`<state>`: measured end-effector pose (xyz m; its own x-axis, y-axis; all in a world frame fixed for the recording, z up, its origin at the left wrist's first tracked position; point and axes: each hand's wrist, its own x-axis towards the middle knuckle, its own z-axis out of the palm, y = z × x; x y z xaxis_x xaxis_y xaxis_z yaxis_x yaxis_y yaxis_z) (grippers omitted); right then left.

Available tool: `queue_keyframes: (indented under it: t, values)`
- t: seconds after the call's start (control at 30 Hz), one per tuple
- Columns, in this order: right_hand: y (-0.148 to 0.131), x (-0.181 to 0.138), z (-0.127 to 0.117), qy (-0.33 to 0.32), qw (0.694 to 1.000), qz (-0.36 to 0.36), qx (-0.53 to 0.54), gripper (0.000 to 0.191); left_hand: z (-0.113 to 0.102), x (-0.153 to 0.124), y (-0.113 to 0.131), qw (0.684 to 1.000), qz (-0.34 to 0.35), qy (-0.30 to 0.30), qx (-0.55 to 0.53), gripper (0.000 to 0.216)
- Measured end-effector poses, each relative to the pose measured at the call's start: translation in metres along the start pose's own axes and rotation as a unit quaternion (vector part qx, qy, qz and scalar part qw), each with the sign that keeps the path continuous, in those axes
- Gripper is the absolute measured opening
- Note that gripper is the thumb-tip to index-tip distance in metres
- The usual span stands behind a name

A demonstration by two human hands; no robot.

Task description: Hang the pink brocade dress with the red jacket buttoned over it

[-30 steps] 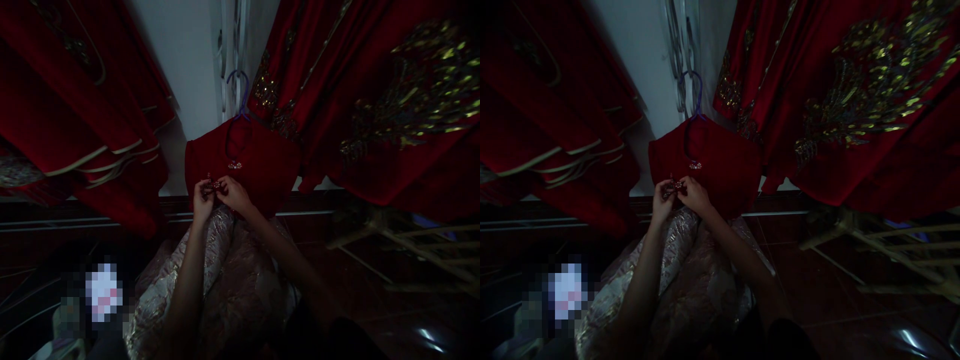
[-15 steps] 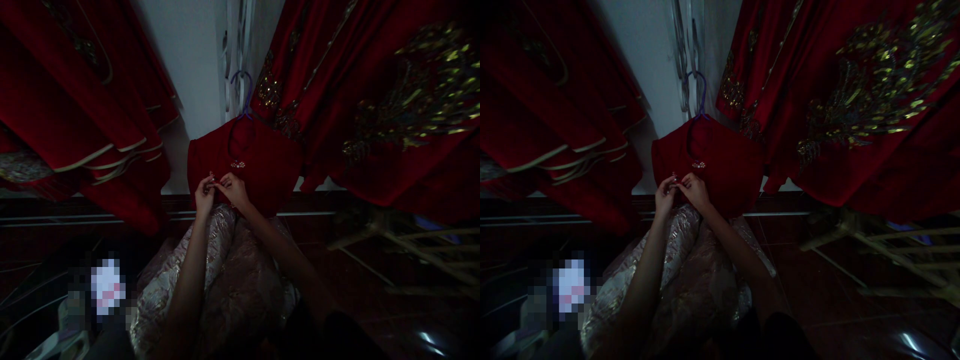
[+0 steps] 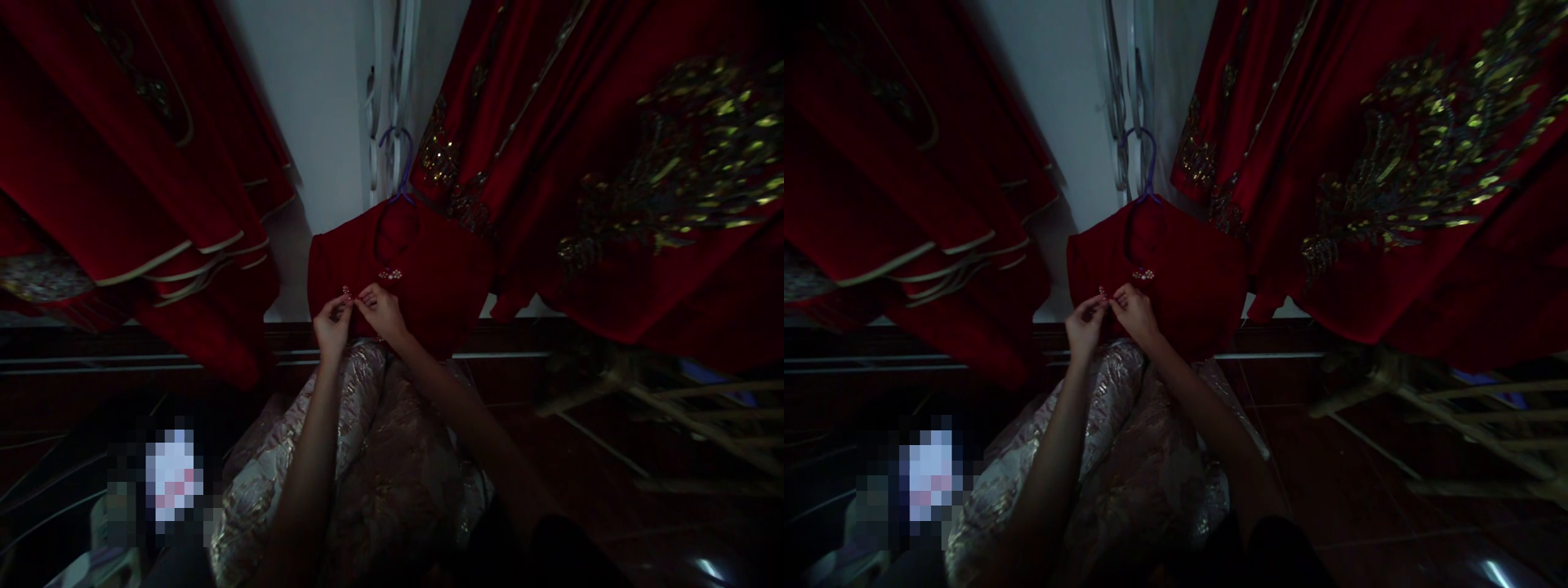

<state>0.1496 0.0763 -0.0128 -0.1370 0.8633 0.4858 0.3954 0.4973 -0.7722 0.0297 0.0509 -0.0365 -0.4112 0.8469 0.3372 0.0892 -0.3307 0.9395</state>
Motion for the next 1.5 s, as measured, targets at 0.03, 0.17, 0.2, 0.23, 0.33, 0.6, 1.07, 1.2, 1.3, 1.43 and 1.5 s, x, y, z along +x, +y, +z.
queue_keyframes:
  t: [0.03, 0.17, 0.2, 0.23, 0.33, 0.6, 1.07, 1.2, 1.3, 1.43, 1.5]
  values:
    - [0.001, 0.0, 0.0, -0.002, 1.0, -0.003, -0.001, 0.007, -0.001, 0.001, 0.0, 1.0, 0.007, -0.001, 0.014, 0.032]
    - [0.003, 0.001, -0.002, -0.017, 0.999, -0.01, -0.028, 0.005, -0.004, 0.006, -0.001, 0.997, 0.022, -0.017, 0.07, 0.026]
    - [0.003, 0.001, -0.003, -0.02, 0.999, -0.011, -0.037, 0.005, -0.004, 0.007, -0.001, 0.997, 0.018, -0.024, 0.075, 0.024]
    - [0.002, 0.001, -0.003, -0.021, 0.999, -0.013, -0.044, 0.005, -0.005, 0.008, 0.0, 0.996, 0.015, -0.031, 0.08, 0.023]
    - [0.001, -0.002, -0.004, -0.013, 0.998, -0.021, -0.056, 0.007, -0.007, 0.01, 0.004, 0.99, 0.047, -0.05, 0.119, 0.021]
    - [-0.001, 0.0, -0.001, 0.02, 0.999, -0.01, -0.03, 0.01, -0.002, 0.023, 0.002, 0.989, 0.084, -0.075, 0.093, 0.024]
    - [0.015, -0.094, -0.065, -0.158, 0.976, 0.14, 0.047, 0.045, -0.052, 0.001, -0.022, 0.923, 0.035, -0.29, 0.25, 0.047]
    - [0.032, -0.101, -0.043, -0.126, 0.982, 0.138, -0.009, 0.048, -0.054, 0.002, -0.013, 0.898, 0.092, -0.297, 0.31, 0.029]
    - [0.037, -0.105, -0.027, -0.102, 0.99, 0.099, -0.027, 0.045, -0.049, -0.002, 0.01, 0.906, 0.193, -0.17, 0.335, 0.027]
    - [0.026, -0.104, -0.024, -0.051, 0.994, 0.079, -0.052, 0.033, -0.029, -0.013, 0.038, 0.916, 0.232, -0.152, 0.289, 0.019]
    - [0.019, -0.1, -0.032, -0.032, 0.993, 0.091, -0.072, 0.032, -0.014, -0.019, 0.036, 0.922, 0.224, -0.183, 0.256, 0.016]
